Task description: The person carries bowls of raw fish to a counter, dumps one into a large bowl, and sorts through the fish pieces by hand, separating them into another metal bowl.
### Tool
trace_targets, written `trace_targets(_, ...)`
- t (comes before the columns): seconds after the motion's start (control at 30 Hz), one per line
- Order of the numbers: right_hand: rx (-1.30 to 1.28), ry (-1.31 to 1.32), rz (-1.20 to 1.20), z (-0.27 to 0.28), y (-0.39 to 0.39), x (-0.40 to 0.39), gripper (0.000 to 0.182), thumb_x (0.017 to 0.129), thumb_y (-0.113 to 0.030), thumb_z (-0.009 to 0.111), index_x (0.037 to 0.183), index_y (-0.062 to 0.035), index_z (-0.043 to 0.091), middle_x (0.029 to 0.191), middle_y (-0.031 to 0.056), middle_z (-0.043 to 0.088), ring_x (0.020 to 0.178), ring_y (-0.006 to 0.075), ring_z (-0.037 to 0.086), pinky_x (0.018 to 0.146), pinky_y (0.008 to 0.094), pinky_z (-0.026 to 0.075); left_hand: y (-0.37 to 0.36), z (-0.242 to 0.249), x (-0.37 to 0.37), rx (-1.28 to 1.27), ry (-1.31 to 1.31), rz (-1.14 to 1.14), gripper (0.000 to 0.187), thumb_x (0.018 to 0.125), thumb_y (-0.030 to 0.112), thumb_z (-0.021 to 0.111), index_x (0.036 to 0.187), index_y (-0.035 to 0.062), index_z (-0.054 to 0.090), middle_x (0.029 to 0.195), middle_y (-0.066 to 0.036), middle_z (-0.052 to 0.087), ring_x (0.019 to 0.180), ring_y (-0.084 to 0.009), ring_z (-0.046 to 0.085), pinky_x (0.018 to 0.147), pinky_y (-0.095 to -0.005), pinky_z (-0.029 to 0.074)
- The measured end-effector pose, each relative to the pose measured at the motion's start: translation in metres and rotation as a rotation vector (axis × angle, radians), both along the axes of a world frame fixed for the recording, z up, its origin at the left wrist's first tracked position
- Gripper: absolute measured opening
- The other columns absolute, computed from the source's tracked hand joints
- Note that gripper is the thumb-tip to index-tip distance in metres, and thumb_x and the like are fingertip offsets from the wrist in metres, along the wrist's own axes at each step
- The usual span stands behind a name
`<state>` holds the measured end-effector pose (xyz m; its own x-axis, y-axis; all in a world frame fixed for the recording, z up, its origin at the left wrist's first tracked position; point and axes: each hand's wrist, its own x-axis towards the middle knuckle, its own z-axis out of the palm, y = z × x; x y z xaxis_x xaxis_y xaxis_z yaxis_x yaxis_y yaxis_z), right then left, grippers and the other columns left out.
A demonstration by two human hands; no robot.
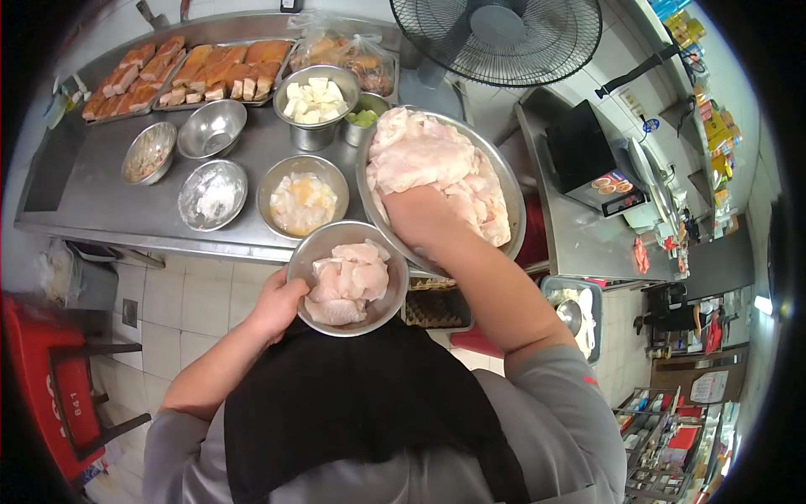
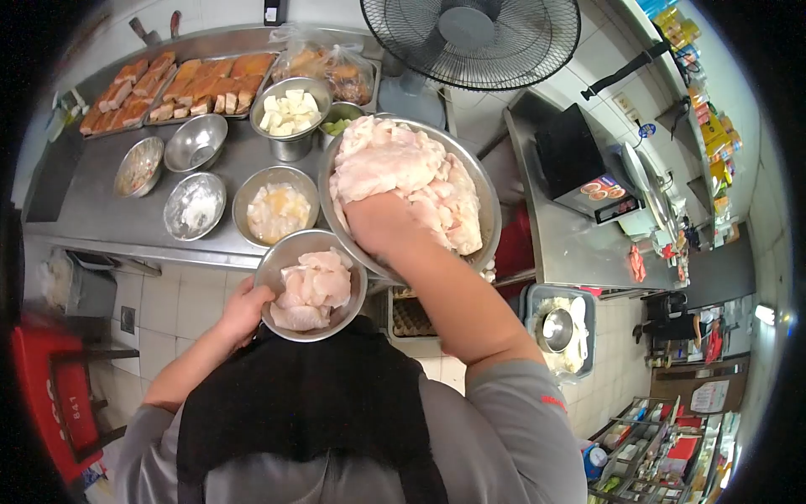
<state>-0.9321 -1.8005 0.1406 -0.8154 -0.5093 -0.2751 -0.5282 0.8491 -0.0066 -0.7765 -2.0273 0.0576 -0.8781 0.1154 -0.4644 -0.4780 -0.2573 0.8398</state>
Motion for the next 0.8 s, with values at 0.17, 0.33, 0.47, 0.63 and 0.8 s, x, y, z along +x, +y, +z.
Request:
trace_targets(0.17,-0.151,-0.275,0.141,0.03,0.02,-0.018,0.045,0.068,-0.026,0.073,0.108,-0.0065,0.066,0.095,0.0156,0.069,0.093,0.0336,0.066,0.085,0.0386,0.051,0.0,0.011,-0.001,-0.028,0.031,0.0,0.04,0.081,0.009,0.048,0.117,-0.0045,0.057,0.102,-0.009,0.062,0.093,-0.017,0.057,0.082,-0.0288,0.046)
trace_targets(0.33,-0.353,-0.636,-0.117,0.077,0.068,-0.015,0.044,0.08,-0.014,0.065,0.123,-0.0078,0.06,0.087,0.0068,0.065,0.071,0.0182,0.063,0.065,0.03,0.051,0.002,0.005,0.0,0.016,0.013,0.018,0.041,0.081,0.009,0.048,0.118,-0.0048,0.056,0.104,-0.01,0.062,0.093,-0.0171,0.057,0.082,-0.0286,0.046)
trace_targets(0.47,-0.624,-0.888,-0.379,0.092,0.094,0.001,0.04,0.089,-0.01,0.057,0.128,-0.0049,0.054,0.086,0.0058,0.066,0.056,0.0104,0.057,0.052,0.0247,0.046,0.001,0.006,-0.001,0.016,-0.013,-0.015,0.042,0.08,0.007,0.048,0.12,-0.0052,0.056,0.105,-0.011,0.063,0.093,-0.0173,0.058,0.082,-0.0291,0.046)
trace_targets(0.63,-0.691,-0.644,-0.322,0.077,0.109,0.012,0.035,0.092,-0.006,0.054,0.126,-0.0089,0.058,0.081,0.0015,0.063,0.056,0.0082,0.055,0.051,0.0234,0.044,0.0,0.005,-0.003,-0.014,-0.006,-0.006,0.042,0.08,0.007,0.048,0.12,-0.0053,0.056,0.104,-0.01,0.063,0.092,-0.0172,0.058,0.082,-0.0292,0.047)
trace_targets(0.8,-0.518,-0.188,-0.252,0.07,0.115,0.024,0.031,0.086,-0.006,0.058,0.116,-0.0082,0.065,0.086,0.0057,0.067,0.068,0.018,0.063,0.063,0.0303,0.05,0.0,0.004,-0.002,0.039,0.035,0.007,0.041,0.081,0.007,0.049,0.12,-0.0056,0.056,0.104,-0.01,0.063,0.094,-0.0171,0.058,0.083,-0.0293,0.047)
